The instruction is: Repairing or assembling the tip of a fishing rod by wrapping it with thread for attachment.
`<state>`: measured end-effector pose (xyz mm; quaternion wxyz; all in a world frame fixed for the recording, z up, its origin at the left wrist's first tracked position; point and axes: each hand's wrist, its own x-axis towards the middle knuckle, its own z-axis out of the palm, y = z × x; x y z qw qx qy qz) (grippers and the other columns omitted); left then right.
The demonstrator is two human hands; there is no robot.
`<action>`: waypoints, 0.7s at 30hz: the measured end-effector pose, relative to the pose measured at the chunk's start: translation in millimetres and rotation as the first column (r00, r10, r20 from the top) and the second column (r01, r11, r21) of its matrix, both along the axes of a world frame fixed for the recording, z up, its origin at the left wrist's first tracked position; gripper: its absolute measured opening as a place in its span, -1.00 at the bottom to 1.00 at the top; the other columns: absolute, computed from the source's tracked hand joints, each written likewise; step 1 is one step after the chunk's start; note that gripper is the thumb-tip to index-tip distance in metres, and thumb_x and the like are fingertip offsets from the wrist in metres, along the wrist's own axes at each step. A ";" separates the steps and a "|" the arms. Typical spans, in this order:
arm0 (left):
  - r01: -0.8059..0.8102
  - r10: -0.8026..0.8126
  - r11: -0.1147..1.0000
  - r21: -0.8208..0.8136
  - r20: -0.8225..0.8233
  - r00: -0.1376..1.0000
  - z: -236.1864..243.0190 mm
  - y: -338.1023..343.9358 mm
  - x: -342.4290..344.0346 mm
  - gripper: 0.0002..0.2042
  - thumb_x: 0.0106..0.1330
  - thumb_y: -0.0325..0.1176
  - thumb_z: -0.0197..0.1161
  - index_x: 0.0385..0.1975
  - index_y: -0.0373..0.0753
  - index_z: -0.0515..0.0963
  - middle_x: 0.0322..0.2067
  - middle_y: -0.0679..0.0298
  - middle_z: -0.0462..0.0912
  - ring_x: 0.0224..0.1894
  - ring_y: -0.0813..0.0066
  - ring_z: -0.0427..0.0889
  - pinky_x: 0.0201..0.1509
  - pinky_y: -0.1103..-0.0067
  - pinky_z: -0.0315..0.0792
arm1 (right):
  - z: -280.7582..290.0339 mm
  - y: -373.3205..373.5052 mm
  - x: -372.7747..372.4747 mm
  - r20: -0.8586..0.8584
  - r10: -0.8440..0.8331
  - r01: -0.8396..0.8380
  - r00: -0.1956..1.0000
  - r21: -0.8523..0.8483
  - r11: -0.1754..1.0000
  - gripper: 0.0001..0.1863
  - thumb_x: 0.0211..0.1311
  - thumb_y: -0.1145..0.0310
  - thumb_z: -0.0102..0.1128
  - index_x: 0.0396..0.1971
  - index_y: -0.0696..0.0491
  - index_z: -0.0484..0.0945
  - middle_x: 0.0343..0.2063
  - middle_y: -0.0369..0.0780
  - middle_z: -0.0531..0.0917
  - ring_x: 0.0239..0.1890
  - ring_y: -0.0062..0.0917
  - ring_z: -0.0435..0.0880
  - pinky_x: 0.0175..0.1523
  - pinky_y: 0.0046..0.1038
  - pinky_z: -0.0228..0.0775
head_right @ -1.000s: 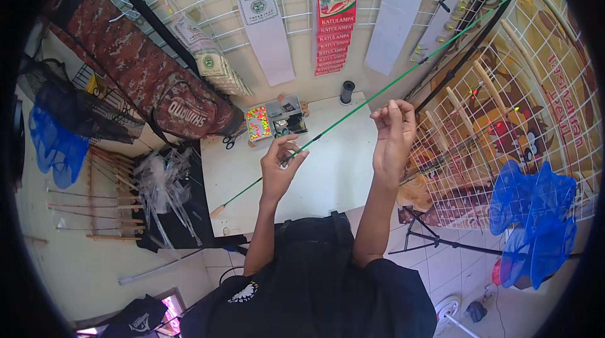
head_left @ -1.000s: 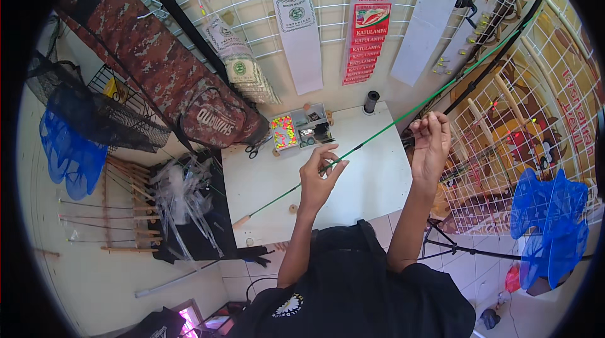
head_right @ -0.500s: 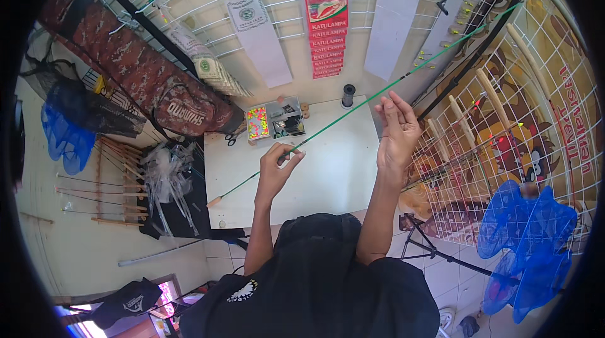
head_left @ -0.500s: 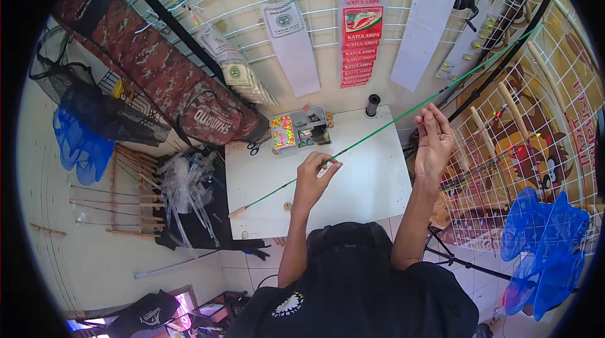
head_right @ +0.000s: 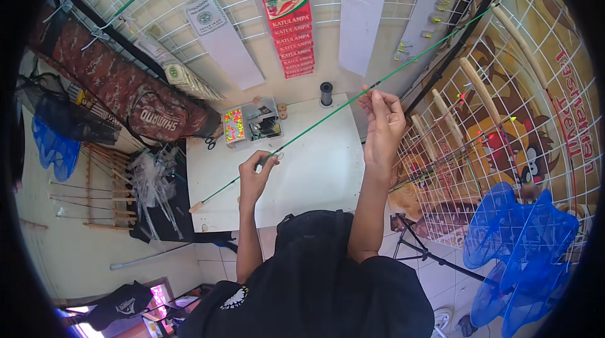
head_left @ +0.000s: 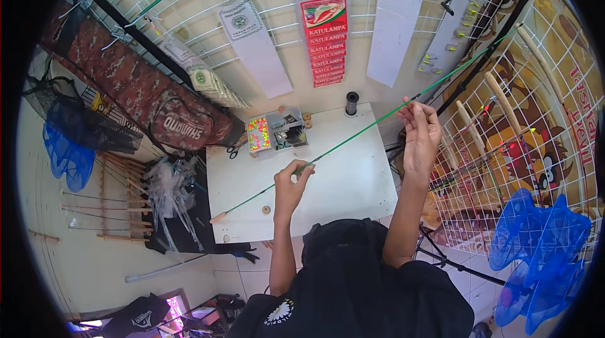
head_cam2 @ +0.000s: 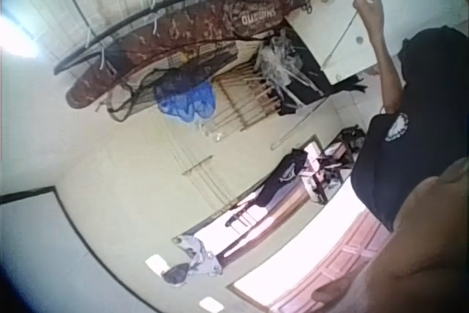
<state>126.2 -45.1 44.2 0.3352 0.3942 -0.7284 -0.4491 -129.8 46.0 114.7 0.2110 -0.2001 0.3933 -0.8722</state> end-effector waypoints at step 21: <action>0.264 -0.253 0.950 -0.165 0.087 0.964 92.0 -6.3 -57.9 -0.41 0.07 -0.28 0.45 0.15 -0.22 0.46 0.07 0.14 0.56 0.04 0.34 0.57 0.15 0.43 0.40 | 13.2 0.1 -15.7 -0.014 0.157 -0.158 0.987 -0.059 0.986 -0.92 0.37 0.46 0.07 -0.27 0.15 0.42 -0.32 -0.09 0.63 -0.24 -0.41 0.64 0.01 -0.39 0.45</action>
